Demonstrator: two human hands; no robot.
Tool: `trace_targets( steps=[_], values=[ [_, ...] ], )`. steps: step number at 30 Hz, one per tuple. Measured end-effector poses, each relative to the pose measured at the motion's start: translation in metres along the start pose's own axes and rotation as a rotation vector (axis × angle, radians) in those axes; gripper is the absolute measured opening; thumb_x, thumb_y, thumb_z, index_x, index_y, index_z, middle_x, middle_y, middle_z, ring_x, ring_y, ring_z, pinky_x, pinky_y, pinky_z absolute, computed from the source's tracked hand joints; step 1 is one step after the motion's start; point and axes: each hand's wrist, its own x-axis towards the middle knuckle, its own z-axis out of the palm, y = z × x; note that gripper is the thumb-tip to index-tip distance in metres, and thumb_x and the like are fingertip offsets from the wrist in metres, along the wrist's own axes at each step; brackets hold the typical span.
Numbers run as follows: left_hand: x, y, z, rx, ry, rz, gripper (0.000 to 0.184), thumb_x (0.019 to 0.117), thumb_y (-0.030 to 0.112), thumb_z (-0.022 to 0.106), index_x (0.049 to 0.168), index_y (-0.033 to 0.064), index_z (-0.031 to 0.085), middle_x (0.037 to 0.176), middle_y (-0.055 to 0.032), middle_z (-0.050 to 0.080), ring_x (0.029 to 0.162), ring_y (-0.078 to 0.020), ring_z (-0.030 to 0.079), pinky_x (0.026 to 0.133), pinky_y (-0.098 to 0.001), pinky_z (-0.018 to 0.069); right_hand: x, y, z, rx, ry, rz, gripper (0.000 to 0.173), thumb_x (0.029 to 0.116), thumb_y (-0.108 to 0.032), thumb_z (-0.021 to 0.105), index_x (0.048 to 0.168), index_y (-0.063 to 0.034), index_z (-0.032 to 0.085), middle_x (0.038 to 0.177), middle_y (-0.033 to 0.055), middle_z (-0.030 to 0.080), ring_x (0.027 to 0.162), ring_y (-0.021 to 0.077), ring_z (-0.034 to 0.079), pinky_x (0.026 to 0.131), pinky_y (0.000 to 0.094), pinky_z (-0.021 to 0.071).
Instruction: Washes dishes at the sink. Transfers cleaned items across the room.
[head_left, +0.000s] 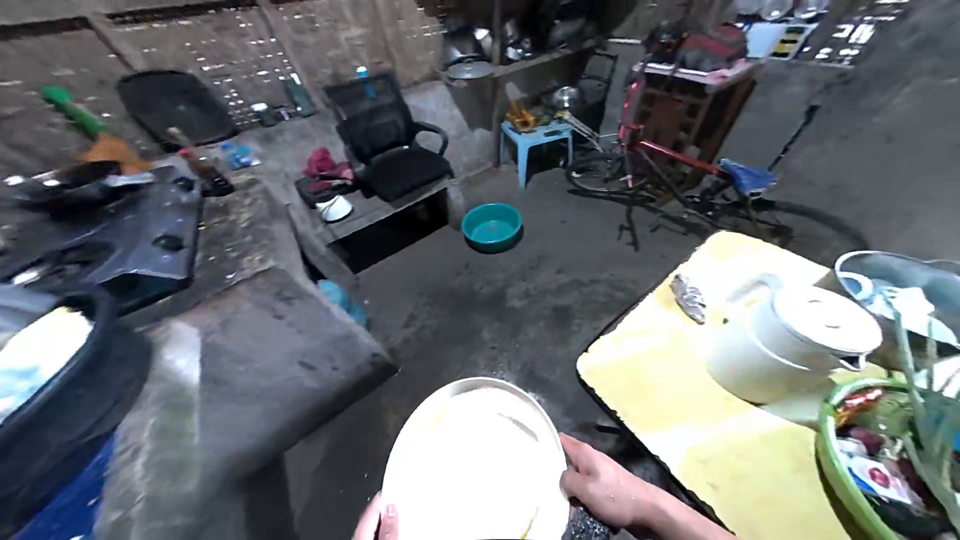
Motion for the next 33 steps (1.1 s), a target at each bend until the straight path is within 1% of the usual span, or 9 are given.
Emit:
trace_targets(
  steps=[5,9,13,16,20,25,27,31,33],
  values=[
    [0.053,0.035,0.072,0.043,-0.194,0.044,0.038,0.1063,0.021,0.05,0.126,-0.0075,0.064,0.104,-0.0204,0.073,0.096,-0.0227,0.072,0.092,-0.044,0.058,-0.022,0.036,-0.051,0.074,0.222,0.028,0.046,0.0925,-0.014,0.057,0.139,-0.0132,0.054,0.111,0.0071,0.072,0.096,0.0169,0.071,0.084,0.0445,0.0598],
    [0.092,0.055,0.129,0.065,-0.351,0.11,0.036,0.1049,0.022,0.053,0.124,-0.0051,0.067,0.101,-0.0196,0.074,0.094,-0.0265,0.073,0.091,-0.0491,0.0577,-0.037,0.067,-0.077,0.15,0.384,0.042,0.048,0.0945,-0.012,0.055,0.143,-0.0128,0.051,0.114,0.0061,0.072,0.099,0.0146,0.072,0.088,0.0406,0.0603],
    [0.128,0.076,0.181,0.066,-0.524,0.152,0.037,0.1045,0.023,0.054,0.127,-0.0032,0.066,0.102,-0.0183,0.075,0.095,-0.0271,0.073,0.092,-0.0502,0.0579,-0.051,0.096,-0.093,0.251,0.557,0.049,0.05,0.0949,-0.011,0.054,0.145,-0.0125,0.052,0.119,0.0058,0.072,0.104,0.0145,0.071,0.091,0.0397,0.0606],
    [0.155,0.088,0.219,0.092,-0.676,0.189,0.04,0.1048,0.027,0.054,0.129,-0.0021,0.066,0.104,-0.0192,0.075,0.098,-0.03,0.073,0.094,-0.0534,0.0562,-0.056,0.119,-0.1,0.302,0.685,0.069,0.051,0.0942,-0.012,0.054,0.145,-0.0122,0.052,0.115,0.0066,0.074,0.097,0.0167,0.074,0.085,0.042,0.0628],
    [0.191,0.107,0.261,0.158,-0.857,0.25,0.04,0.1042,0.031,0.054,0.127,0.0012,0.067,0.095,-0.0174,0.075,0.089,-0.0311,0.073,0.087,-0.0556,0.0574,-0.056,0.144,-0.104,0.301,0.824,0.16,0.051,0.0938,-0.016,0.056,0.145,-0.0107,0.051,0.117,0.0084,0.072,0.101,0.0184,0.072,0.088,0.045,0.0616],
    [0.224,0.126,0.312,0.242,-1.024,0.354,0.042,0.1042,0.034,0.052,0.127,0.0014,0.067,0.097,-0.0186,0.074,0.092,-0.034,0.073,0.089,-0.0579,0.056,-0.051,0.162,-0.101,0.272,1.002,0.319,0.048,0.0994,-0.021,0.055,0.145,-0.007,0.051,0.108,0.0161,0.072,0.092,0.0266,0.073,0.085,0.0519,0.0597],
    [0.232,0.131,0.329,0.25,-1.088,0.384,0.043,0.1036,0.034,0.053,0.129,0.0029,0.066,0.099,-0.0175,0.075,0.093,-0.0329,0.073,0.089,-0.0575,0.0564,-0.047,0.174,-0.1,0.271,1.034,0.379,0.05,0.0999,-0.023,0.054,0.147,-0.0072,0.048,0.1,0.0161,0.073,0.084,0.0274,0.073,0.081,0.0524,0.0601],
    [0.246,0.143,0.353,0.278,-1.186,0.428,0.044,0.1036,0.034,0.052,0.133,0.0037,0.064,0.105,-0.0176,0.075,0.098,-0.0332,0.073,0.093,-0.0568,0.0553,-0.044,0.179,-0.1,0.235,1.117,0.415,0.052,0.0992,-0.022,0.054,0.148,-0.0067,0.047,0.098,0.0166,0.074,0.084,0.0276,0.073,0.081,0.0524,0.0604],
    [0.251,0.144,0.364,0.275,-1.225,0.454,0.045,0.1038,0.033,0.052,0.137,0.0042,0.062,0.106,-0.017,0.075,0.099,-0.0325,0.073,0.093,-0.0558,0.0556,-0.042,0.183,-0.101,0.26,1.162,0.419,0.051,0.098,-0.021,0.055,0.147,-0.0091,0.049,0.089,0.0133,0.073,0.076,0.0246,0.072,0.076,0.0497,0.06]
  ],
)
